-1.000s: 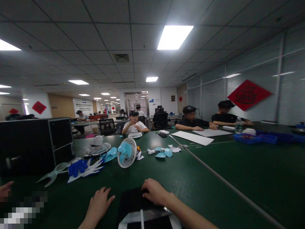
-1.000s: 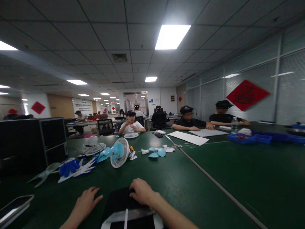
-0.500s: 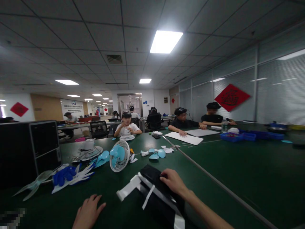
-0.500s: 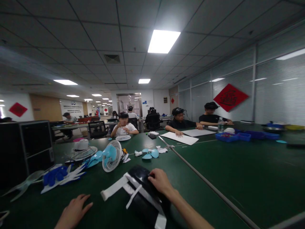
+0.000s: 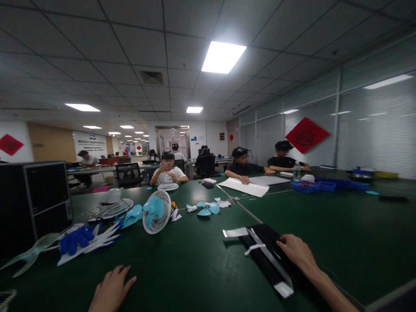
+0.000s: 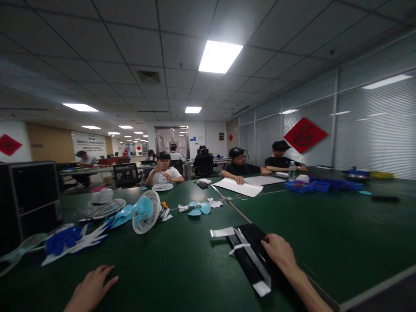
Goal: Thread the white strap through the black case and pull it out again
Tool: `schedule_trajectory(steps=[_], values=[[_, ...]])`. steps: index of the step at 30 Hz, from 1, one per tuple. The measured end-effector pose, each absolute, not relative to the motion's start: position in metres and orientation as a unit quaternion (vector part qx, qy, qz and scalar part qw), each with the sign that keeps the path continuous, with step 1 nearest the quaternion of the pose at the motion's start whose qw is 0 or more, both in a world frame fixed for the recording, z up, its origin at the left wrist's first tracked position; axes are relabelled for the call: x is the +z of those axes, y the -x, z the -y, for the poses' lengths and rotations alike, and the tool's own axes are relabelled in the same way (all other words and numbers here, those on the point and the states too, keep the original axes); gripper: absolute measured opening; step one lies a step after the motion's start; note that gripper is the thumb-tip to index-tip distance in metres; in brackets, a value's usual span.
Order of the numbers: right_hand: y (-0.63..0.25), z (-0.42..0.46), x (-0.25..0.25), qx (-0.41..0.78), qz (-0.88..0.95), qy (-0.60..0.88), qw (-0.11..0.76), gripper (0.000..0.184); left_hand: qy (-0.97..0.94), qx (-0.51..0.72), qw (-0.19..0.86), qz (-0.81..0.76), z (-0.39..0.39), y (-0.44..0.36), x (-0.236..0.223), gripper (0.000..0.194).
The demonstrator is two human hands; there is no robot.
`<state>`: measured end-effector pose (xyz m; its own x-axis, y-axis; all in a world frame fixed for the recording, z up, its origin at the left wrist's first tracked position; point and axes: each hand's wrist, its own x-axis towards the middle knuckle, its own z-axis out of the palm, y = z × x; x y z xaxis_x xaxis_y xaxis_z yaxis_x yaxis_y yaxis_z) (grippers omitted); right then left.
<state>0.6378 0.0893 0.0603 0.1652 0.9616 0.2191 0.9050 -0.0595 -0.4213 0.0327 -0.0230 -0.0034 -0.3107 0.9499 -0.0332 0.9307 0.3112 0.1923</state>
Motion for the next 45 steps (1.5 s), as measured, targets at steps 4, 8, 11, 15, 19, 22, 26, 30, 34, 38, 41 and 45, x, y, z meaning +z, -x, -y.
schedule_trajectory(steps=[4, 8, 11, 15, 19, 22, 26, 30, 34, 38, 41, 45], values=[[-0.642, -0.083, 0.056, 0.068, 0.633, 0.735, 0.235, 0.026, -0.582, 0.063, 0.086, -0.806, 0.021, -0.029, -0.003, 0.061], [-0.64, -0.076, 0.058, 0.064, 0.656, 0.719, 0.223, 0.027, -0.58, 0.069, 0.084, -0.808, 0.021, -0.027, -0.003, 0.06], [-0.638, -0.066, 0.059, 0.022, 0.659, 0.713, 0.239, 0.027, -0.583, 0.074, 0.085, -0.805, 0.018, -0.02, -0.01, 0.061], [-0.638, -0.043, 0.057, 0.041, 0.649, 0.716, 0.255, 0.03, -0.59, 0.074, 0.078, -0.8, 0.013, -0.015, -0.019, 0.062], [-0.638, -0.009, 0.051, 0.105, 0.663, 0.698, 0.25, 0.036, -0.585, 0.061, 0.071, -0.806, 0.018, -0.026, -0.01, 0.063], [-0.634, 0.011, 0.047, 0.14, 0.668, 0.687, 0.251, 0.043, -0.584, 0.061, 0.066, -0.807, 0.023, -0.035, 0.0, 0.063], [-0.624, 0.019, 0.042, 0.162, 0.665, 0.683, 0.256, 0.048, -0.585, 0.064, 0.08, -0.805, 0.024, -0.036, 0.003, 0.063], [-0.618, 0.015, 0.036, 0.164, 0.653, 0.69, 0.266, 0.056, -0.585, 0.066, 0.085, -0.803, 0.022, -0.031, -0.001, 0.064], [-0.62, 0.014, 0.032, 0.19, 0.636, 0.692, 0.285, 0.063, -0.579, 0.071, 0.093, -0.807, 0.018, -0.026, -0.007, 0.065], [-0.626, 0.012, 0.028, 0.217, 0.619, 0.681, 0.326, 0.069, -0.585, 0.075, 0.079, -0.804, 0.013, -0.02, -0.016, 0.065], [-0.63, 0.008, 0.026, 0.251, 0.608, 0.672, 0.34, 0.063, -0.589, 0.071, 0.08, -0.801, 0.01, -0.016, -0.021, 0.065], [-0.629, 0.005, 0.027, 0.271, 0.607, 0.646, 0.376, 0.053, -0.589, 0.076, 0.08, -0.801, 0.012, -0.017, -0.02, 0.067]])
